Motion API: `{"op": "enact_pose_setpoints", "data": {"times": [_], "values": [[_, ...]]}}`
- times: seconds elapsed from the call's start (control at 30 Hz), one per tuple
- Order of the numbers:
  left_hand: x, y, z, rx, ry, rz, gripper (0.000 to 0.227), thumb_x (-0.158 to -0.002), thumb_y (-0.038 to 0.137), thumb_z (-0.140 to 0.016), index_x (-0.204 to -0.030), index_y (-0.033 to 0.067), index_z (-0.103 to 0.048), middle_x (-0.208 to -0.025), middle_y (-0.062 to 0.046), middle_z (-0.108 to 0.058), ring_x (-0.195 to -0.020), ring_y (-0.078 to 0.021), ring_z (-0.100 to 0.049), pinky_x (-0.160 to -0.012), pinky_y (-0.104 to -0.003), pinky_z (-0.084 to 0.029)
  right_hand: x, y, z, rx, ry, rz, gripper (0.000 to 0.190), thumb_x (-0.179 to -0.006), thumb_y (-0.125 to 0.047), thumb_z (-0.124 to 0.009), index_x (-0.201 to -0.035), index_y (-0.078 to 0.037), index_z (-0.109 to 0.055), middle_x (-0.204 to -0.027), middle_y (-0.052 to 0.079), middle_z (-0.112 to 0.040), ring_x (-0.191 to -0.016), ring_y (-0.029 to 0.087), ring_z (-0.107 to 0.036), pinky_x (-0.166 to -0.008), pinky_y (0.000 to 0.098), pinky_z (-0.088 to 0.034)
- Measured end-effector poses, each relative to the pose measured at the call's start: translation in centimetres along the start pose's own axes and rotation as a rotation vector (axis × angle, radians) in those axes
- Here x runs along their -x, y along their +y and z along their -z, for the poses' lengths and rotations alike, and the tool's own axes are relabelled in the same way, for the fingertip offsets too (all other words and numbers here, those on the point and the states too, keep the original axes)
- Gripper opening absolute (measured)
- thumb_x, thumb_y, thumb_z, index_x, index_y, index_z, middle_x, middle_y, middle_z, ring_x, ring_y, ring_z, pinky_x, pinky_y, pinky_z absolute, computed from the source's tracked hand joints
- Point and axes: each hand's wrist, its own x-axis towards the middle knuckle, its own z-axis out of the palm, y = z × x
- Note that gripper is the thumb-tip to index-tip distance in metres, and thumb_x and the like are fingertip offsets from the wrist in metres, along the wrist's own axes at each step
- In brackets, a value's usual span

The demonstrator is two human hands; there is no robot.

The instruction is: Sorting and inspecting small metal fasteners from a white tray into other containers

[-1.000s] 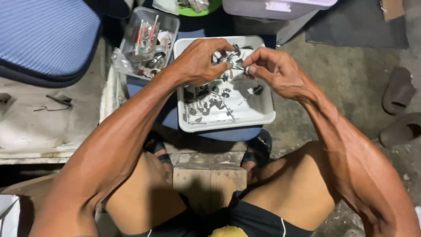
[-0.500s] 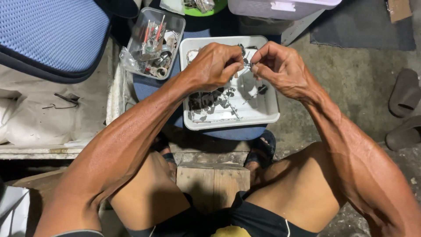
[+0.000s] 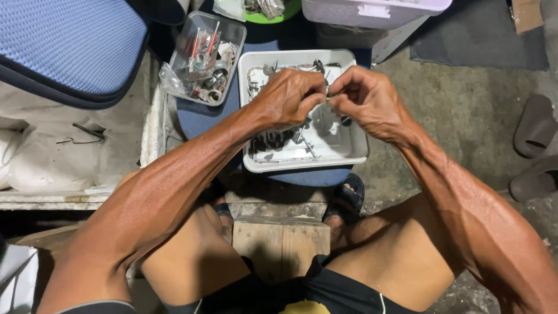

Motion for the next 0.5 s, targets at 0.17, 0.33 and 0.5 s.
{"op": "enact_pose_setpoints", "data": {"times": [0.17,0.33,0.5], "values": [[0.6,0.6,0.2,0.043,0.006,0.061,0.006,-0.094,0.004,-0.064,-0.091,0.0049,-0.068,-0.072,-0.012,-0.07,-0.066,-0.0274,-0.066,-0.065,-0.041,-0.053,-0.4,0.2,-0.7,0.076,0.034,0.052,0.017,-0.09,0.007,-0.077,-0.105,0.002,-0.07,-0.086,0.009,-0.067,-0.074,0.01,-0.064,-0.07,0.0229,-0.055],[0.4,2.4,1.4,0.381,0.132,0.234,0.02,-0.097,0.021,-0.071,-0.108,0.0043,-0.069,-0.087,-0.01,-0.076,-0.077,-0.0126,-0.068,-0.07,-0.028,-0.058,-1.7,0.3,-0.3,0.257,0.073,0.149,0.015,-0.089,0.003,-0.085,-0.097,-0.003,-0.074,-0.09,0.009,-0.071,-0.076,0.01,-0.064,-0.071,0.0233,-0.054],[0.4,1.3,1.8,0.41,0.002,0.369,0.007,-0.096,0.006,-0.068,-0.091,0.0095,-0.065,-0.081,-0.002,-0.07,-0.063,-0.01,-0.069,-0.059,-0.021,-0.062,-1.7,-1.2,-0.5,0.194,-0.116,-0.04,0.031,-0.091,0.0,-0.086,-0.101,-0.008,-0.058,-0.083,0.006,-0.07,-0.07,0.012,-0.072,-0.064,0.0203,-0.06]]}}
